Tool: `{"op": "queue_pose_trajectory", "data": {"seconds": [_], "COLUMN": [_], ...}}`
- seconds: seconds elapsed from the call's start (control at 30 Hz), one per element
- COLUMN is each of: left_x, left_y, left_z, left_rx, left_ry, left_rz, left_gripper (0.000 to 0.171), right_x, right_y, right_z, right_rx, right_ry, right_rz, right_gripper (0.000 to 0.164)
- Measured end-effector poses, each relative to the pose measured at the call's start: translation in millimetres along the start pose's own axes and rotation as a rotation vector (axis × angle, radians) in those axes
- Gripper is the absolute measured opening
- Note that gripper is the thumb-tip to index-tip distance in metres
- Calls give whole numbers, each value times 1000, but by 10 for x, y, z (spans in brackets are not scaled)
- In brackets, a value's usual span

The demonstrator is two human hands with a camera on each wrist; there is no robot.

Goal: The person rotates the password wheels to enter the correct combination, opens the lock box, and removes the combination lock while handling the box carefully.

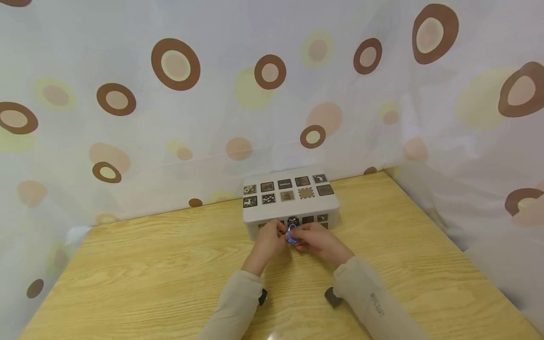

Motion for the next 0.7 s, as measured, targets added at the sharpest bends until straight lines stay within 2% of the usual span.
{"op": "queue_pose_trajectory", "data": {"seconds": [0.23, 0.7], "left_x": [0, -10], "left_y": [1, 4], "left_z": [5, 4], "left_rx": [-3, -32], "left_ry": [4, -5], "left_rz": [12, 25], "left_gripper": [7, 8], "right_x": [-3, 18], "right_y": [-4, 21], "right_z": [-1, -15], "right_rx": [-21, -55], "right_ry": [-8, 28], "right_rz": [-9, -4], "right_gripper": [35, 24]}}
Point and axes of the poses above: each hand's wrist, its own x-axis towards the middle knuckle, its own z-axis out of the palm, y = z × x, the point moved 3 cm from there along x, towards the middle knuckle, and after that the axes turned 2 degrees about -y, right-handed, at the moved point
